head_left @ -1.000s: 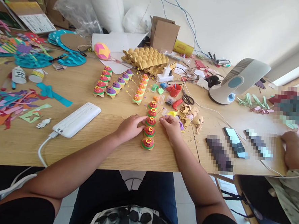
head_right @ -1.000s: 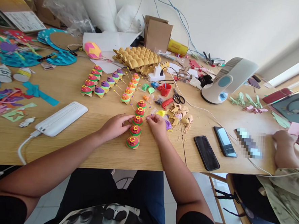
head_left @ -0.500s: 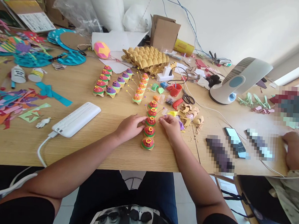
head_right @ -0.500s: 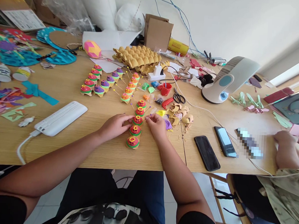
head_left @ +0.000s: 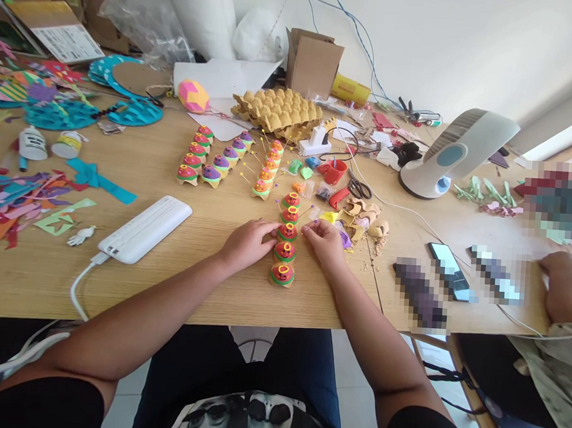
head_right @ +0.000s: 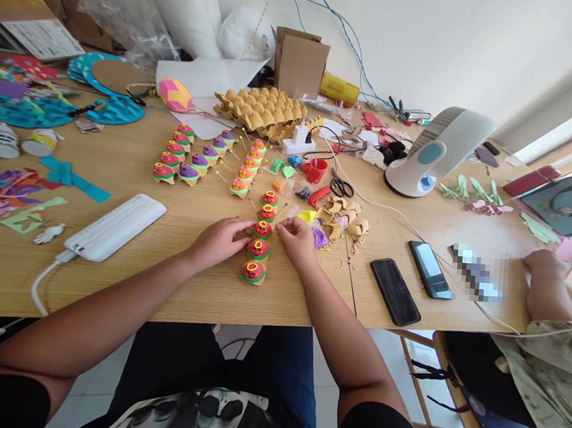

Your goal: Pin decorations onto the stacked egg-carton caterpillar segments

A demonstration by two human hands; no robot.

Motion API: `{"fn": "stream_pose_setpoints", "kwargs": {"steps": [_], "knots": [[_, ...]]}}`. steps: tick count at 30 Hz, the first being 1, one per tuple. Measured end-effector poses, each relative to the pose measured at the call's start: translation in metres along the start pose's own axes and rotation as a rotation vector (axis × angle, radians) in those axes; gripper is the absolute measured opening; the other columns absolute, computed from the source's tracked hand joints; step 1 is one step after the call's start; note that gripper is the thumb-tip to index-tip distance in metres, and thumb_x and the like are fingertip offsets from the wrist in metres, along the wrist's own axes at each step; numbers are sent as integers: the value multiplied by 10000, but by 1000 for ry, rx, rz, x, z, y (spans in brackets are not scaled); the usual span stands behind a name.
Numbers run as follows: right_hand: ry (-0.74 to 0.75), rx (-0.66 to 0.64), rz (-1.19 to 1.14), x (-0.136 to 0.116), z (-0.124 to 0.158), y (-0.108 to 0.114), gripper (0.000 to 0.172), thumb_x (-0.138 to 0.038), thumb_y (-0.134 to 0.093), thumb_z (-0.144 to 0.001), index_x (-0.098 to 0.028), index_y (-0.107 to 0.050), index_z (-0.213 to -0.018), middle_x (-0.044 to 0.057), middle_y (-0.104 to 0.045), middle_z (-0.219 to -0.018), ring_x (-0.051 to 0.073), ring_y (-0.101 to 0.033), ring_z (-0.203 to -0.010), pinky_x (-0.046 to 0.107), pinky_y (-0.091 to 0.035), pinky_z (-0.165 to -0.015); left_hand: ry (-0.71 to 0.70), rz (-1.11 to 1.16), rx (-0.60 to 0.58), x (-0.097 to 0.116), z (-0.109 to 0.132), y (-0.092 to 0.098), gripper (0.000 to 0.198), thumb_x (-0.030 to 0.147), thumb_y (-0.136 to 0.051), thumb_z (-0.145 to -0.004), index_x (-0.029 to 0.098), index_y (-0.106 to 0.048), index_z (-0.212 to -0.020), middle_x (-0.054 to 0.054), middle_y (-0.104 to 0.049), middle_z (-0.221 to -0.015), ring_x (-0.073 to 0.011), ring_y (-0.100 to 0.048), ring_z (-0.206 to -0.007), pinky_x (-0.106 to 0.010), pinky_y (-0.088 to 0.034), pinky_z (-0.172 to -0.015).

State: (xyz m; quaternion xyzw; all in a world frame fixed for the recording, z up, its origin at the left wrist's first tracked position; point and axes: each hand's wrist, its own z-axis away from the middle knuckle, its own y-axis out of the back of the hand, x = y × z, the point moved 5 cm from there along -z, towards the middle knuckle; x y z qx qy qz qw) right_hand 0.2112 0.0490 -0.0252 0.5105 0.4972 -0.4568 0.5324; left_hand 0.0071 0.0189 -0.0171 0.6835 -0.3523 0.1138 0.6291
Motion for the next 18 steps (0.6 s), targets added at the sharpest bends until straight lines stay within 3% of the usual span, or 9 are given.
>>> {"fn": "stream_pose_setpoints", "kwargs": {"steps": [18], "knots": [[6, 42, 42, -5, 4, 0, 279, -447, -781, -721, -233, -603, -734, 7, -687, -742, 161, -596, -690, 309, -475, -669, 18, -13, -4, 4, -1, 2, 382, 233, -676, -894, 234, -700, -1275, -47, -766, -1084, -246, -684, -1037, -365, -526, -947]]}}
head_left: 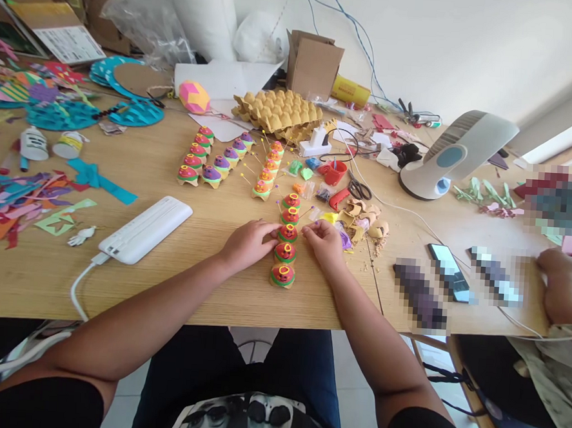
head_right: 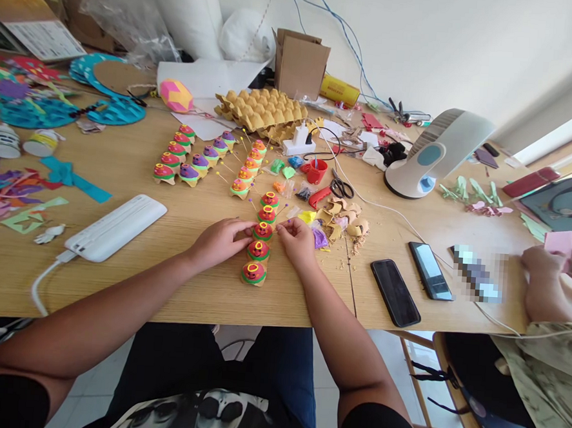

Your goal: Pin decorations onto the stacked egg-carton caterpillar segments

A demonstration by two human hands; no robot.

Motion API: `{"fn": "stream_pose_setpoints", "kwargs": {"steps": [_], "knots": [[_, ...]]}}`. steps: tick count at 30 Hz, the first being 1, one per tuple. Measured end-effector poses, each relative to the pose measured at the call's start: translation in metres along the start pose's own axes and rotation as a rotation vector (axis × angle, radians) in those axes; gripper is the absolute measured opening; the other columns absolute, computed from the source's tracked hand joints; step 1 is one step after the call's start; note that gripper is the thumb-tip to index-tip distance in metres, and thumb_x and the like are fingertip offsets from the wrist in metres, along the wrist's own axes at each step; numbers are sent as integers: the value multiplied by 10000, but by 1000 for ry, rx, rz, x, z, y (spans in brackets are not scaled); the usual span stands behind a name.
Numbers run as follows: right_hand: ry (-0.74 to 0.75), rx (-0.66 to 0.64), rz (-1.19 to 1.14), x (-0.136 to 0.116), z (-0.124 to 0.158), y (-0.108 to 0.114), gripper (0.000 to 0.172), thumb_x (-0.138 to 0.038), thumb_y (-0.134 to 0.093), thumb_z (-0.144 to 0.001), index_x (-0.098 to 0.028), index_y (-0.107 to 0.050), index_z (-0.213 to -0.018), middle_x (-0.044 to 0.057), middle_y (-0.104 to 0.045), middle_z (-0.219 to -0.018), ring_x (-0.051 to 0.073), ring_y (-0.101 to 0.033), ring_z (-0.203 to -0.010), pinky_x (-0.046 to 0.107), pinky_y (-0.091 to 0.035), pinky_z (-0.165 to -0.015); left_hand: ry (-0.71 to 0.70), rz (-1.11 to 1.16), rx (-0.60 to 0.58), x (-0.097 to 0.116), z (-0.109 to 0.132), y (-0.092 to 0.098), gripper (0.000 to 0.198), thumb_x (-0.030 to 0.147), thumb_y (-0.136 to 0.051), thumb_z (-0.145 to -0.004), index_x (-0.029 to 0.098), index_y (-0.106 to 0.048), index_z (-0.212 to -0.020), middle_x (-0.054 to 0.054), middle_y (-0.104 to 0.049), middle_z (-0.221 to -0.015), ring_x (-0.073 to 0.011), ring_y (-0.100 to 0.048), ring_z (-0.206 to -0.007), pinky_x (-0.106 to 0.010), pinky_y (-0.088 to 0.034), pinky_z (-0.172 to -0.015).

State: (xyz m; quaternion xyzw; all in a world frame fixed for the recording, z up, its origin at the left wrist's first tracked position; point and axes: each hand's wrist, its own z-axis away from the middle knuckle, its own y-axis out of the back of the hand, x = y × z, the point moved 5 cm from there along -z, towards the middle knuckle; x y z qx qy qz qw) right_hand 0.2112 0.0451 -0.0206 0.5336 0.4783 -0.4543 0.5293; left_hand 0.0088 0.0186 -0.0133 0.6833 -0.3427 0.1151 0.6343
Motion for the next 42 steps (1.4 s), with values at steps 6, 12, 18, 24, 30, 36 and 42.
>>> {"fn": "stream_pose_setpoints", "kwargs": {"steps": [6, 12, 18, 24, 30, 36, 42], "knots": [[1, -10, -1, 2, -1, -1, 287, -458, -787, -719, -237, -604, -733, 6, -684, -740, 163, -594, -687, 312, -473, -667, 5, 20, 3, -1, -1, -1, 391, 236, -687, -891, 235, -684, -1282, -38, -764, -1061, -244, -685, -1041, -370, -522, -949], [10, -10, -3, 6, -3, -1, 296, -469, -789, -718, -238, -605, -737, 5, -680, -741, 163, -594, -691, 312, -468, -669, -7, 15, -1, -4, -3, -2, 402, 264, -695, -892, 252, -692, -1293, -41, -763, -1055, -244, -686, -1042, -357, -525, -938], [5, -17, -11, 7, -3, -1, 317, -489, -795, -716, -239, -602, -746, 3, -682, -749, 163, -598, -697, 312, -474, -676, -2, 57, 2, -5, -4, -2, 394, 260, -706, -883, 243, -699, -1277, -37, -762, -1036, -236, -689, -1020, -355, -526, -929], [4, -11, -1, 7, -3, 0, 320, -487, -797, -721, -241, -592, -737, 3, -681, -737, 165, -593, -682, 312, -468, -660, 0, 44, -22, -4, -4, -4, 401, 262, -689, -898, 225, -693, -1297, -55, -758, -1060, -243, -681, -1034, -361, -526, -920], [15, -14, 17, 8, -3, -1, 325, -498, -790, -724, -242, -590, -736, 2, -674, -724, 165, -594, -681, 306, -473, -644, 0, 56, -14, -5, -5, -4, 370, 267, -690, -894, 243, -711, -1262, -48, -760, -1051, -237, -691, -1015, -349, -532, -910], [59, 20, 86, 5, 2, -2, 262, -461, -736, -775, -243, -592, -748, 4, -650, -721, 164, -563, -657, 313, -462, -631, 11, 33, -23, -5, -5, -4, 386, 256, -703, -885, 244, -711, -1271, -50, -758, -1061, -241, -692, -1013, -346, -532, -909], [79, 34, 116, 0, 6, -4, 223, -423, -712, -794, -241, -588, -757, 6, -652, -735, 164, -566, -674, 308, -469, -637, 6, 26, -18, -4, -5, -4, 372, 259, -694, -893, 233, -716, -1264, -54, -758, -1054, -242, -693, -1005, -350, -533, -904]]}}
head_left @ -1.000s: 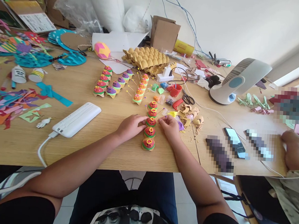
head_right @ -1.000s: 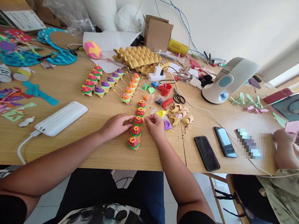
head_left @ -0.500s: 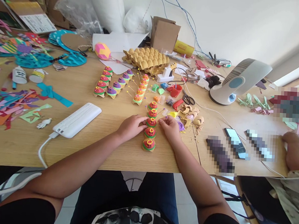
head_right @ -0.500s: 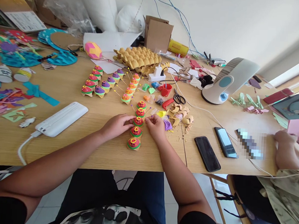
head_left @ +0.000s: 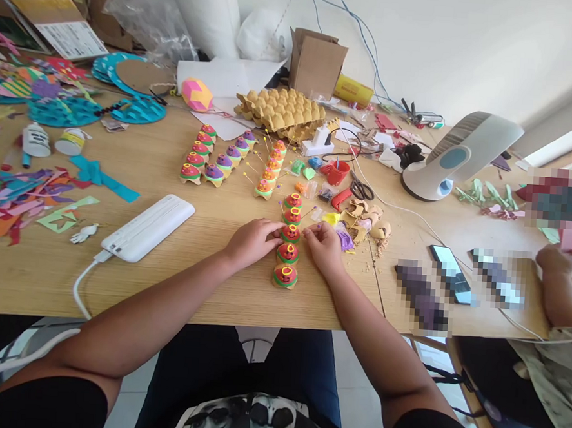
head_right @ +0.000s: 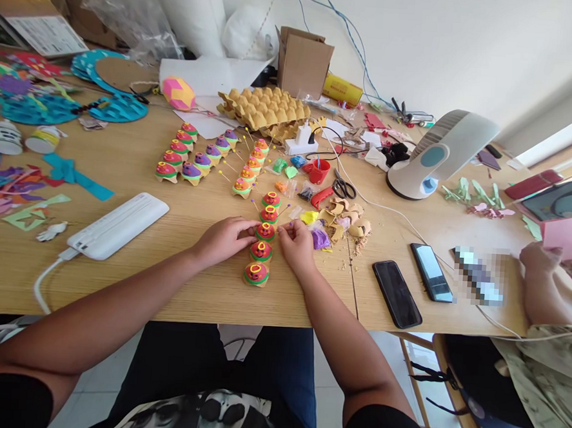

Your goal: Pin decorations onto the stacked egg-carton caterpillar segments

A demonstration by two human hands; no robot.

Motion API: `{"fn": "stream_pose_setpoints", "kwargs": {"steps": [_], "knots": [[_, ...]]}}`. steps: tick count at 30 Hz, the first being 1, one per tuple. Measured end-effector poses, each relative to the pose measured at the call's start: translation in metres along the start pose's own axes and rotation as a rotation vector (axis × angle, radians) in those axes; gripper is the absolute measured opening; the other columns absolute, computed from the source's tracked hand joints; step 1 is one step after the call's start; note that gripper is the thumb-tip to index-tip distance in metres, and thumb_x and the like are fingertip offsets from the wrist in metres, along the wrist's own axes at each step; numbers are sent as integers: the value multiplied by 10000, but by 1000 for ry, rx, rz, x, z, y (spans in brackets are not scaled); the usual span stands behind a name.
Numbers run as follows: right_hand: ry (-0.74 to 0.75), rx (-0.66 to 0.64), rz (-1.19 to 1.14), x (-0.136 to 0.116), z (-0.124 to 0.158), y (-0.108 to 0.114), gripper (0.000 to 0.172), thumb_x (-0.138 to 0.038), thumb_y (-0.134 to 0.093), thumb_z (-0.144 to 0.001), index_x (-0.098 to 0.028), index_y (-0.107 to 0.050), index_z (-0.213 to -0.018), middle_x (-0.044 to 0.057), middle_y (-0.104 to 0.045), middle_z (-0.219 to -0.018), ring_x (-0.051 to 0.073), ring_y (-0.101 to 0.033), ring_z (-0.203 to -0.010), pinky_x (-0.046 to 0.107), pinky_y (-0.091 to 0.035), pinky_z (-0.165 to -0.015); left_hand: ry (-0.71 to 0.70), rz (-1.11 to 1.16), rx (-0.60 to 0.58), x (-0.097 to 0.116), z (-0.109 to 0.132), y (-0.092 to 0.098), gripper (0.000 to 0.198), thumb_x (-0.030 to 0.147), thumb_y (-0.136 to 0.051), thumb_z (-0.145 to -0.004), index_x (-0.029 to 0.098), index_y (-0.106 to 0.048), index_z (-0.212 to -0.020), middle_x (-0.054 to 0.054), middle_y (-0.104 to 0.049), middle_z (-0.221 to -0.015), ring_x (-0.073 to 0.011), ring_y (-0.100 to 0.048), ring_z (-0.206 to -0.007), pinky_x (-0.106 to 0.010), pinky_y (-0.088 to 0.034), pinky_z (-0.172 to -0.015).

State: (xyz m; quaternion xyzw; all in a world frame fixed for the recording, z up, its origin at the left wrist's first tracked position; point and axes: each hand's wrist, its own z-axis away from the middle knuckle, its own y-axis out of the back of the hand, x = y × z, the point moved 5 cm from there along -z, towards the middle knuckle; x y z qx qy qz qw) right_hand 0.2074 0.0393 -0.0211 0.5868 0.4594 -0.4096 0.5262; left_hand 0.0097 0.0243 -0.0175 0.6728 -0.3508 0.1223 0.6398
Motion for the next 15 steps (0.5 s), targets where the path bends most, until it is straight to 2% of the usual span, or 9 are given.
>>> {"fn": "stream_pose_setpoints", "kwargs": {"steps": [9, 15], "knots": [[-5, 22, -77, 2, -1, 2, 224, -415, -701, -776, -243, -562, -744, 2, -626, -715, 159, -552, -656, 308, -463, -631, -9, -2, 4, -1, 0, -1, 373, 273, -693, -898, 236, -714, -1268, -53, -759, -1047, -241, -692, -1017, -344, -532, -914], [2, 11, -45, 3, -2, 1, 210, -402, -687, -780, -229, -571, -754, 0, -639, -719, 152, -566, -654, 293, -467, -618, 12, -4, -14, 1, 0, 1, 377, 263, -697, -899, 227, -712, -1274, -52, -759, -1057, -233, -692, -1014, -332, -527, -909]]}}
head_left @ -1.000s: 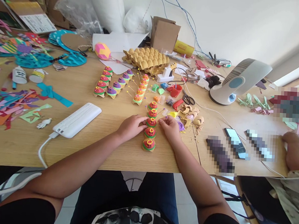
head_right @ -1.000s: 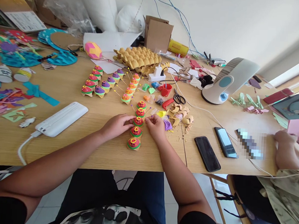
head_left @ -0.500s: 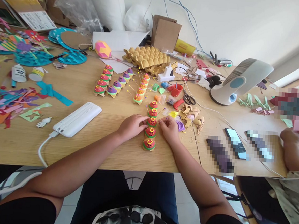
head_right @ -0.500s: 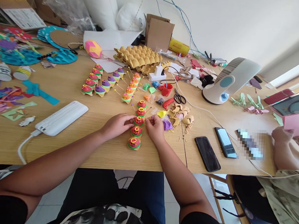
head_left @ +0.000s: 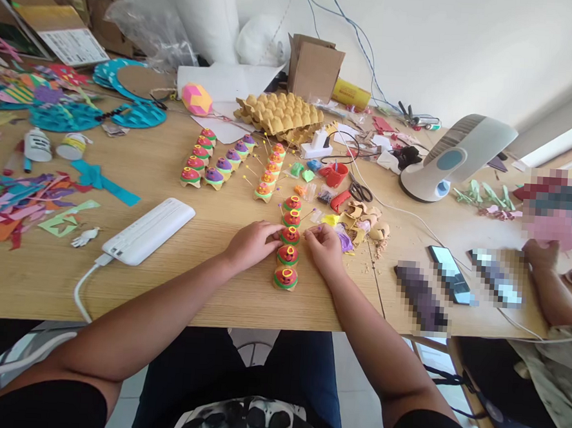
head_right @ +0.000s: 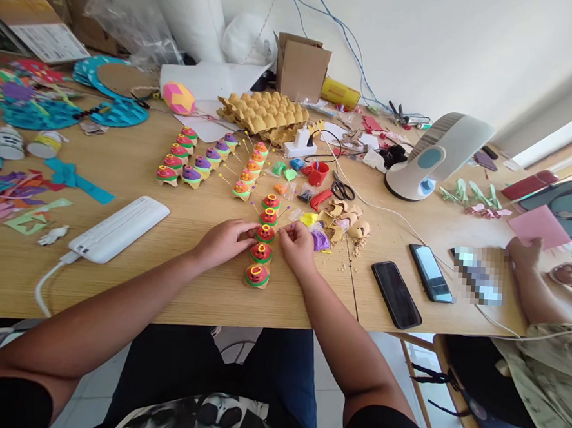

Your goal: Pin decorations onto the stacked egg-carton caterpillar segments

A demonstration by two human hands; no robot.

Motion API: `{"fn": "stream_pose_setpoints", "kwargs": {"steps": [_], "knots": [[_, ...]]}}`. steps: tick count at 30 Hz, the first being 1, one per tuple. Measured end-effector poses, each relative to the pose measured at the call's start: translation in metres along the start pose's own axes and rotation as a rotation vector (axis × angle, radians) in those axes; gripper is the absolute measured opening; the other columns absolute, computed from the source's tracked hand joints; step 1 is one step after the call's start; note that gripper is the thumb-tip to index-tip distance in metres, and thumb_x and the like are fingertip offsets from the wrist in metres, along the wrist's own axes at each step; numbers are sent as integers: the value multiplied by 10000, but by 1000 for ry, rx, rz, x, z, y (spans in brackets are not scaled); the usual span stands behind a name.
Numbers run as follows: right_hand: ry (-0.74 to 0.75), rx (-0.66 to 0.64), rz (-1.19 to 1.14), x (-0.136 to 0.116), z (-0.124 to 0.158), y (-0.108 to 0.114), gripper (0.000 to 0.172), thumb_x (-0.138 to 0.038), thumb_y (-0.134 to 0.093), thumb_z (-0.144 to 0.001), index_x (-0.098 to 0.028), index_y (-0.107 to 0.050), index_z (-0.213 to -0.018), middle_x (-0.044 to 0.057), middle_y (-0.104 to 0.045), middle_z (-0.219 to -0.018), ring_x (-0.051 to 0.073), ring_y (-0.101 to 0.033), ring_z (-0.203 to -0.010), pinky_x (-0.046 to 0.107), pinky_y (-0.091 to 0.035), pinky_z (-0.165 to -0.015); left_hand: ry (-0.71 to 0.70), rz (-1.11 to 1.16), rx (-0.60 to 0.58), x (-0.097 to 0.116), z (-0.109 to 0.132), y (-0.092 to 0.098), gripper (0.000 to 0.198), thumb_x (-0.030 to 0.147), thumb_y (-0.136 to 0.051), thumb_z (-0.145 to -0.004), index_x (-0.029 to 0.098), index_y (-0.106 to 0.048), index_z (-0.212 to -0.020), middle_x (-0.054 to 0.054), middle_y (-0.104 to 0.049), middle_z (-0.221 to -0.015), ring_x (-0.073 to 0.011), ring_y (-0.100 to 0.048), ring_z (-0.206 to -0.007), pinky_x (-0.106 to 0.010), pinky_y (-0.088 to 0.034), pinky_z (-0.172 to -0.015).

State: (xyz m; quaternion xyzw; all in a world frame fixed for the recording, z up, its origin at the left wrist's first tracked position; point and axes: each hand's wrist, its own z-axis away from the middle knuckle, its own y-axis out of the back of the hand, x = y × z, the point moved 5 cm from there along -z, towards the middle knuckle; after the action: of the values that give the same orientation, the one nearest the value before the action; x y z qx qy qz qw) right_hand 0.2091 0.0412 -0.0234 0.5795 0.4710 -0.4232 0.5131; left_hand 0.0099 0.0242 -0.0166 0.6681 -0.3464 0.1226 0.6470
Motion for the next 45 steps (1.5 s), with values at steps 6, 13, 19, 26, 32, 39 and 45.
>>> {"fn": "stream_pose_setpoints", "kwargs": {"steps": [6, 13, 19, 26, 32, 39, 45], "knots": [[43, 1, 46, -3, 2, -1, 185, -382, -659, -800, -226, -568, -759, 6, -638, -729, 154, -573, -653, 297, -473, -620, 6, -4, 8, 0, 0, 0, 384, 237, -712, -895, 220, -714, -1279, -49, -759, -1039, -236, -691, -1011, -332, -520, -896], [95, 10, 146, -4, 4, -2, 169, -362, -633, -837, -224, -564, -767, 1, -630, -704, 152, -554, -631, 293, -459, -603, 8, 5, 13, -2, 0, -2, 372, 255, -721, -899, 237, -721, -1270, -38, -762, -1037, -230, -689, -1014, -321, -515, -886], [130, 2, 191, -5, 5, -3, 157, -350, -627, -843, -221, -574, -770, 15, -650, -722, 157, -556, -629, 296, -455, -597, 15, 5, 12, -3, 0, -3, 389, 252, -725, -891, 239, -719, -1280, -40, -756, -1037, -228, -692, -1001, -320, -519, -893], [134, -1, 201, -6, 5, -3, 142, -332, -621, -836, -225, -568, -760, 11, -650, -720, 155, -563, -636, 294, -464, -609, -14, 3, 16, -3, 0, -3, 378, 269, -711, -905, 250, -716, -1282, -39, -755, -1040, -230, -687, -1004, -327, -525, -873], [113, -12, 161, -5, 4, -3, 147, -338, -629, -821, -228, -561, -753, 4, -637, -709, 154, -552, -625, 295, -460, -601, 10, 5, 4, -2, 0, -2, 387, 252, -721, -896, 225, -714, -1282, -48, -760, -1054, -233, -691, -1010, -329, -522, -881], [85, -12, 161, -3, 4, -2, 148, -329, -643, -808, -224, -563, -742, -1, -628, -698, 153, -555, -636, 291, -459, -608, 12, 0, 1, 1, 0, 0, 366, 235, -712, -893, 229, -727, -1259, -43, -757, -1046, -232, -692, -1011, -337, -524, -898], [94, -5, 162, -3, 4, -3, 134, -320, -637, -817, -224, -571, -752, 1, -629, -701, 159, -560, -646, 297, -466, -617, 8, -7, -2, 2, 0, 0, 367, 245, -707, -895, 238, -723, -1261, -46, -759, -1053, -233, -693, -1014, -334, -524, -904]]}}
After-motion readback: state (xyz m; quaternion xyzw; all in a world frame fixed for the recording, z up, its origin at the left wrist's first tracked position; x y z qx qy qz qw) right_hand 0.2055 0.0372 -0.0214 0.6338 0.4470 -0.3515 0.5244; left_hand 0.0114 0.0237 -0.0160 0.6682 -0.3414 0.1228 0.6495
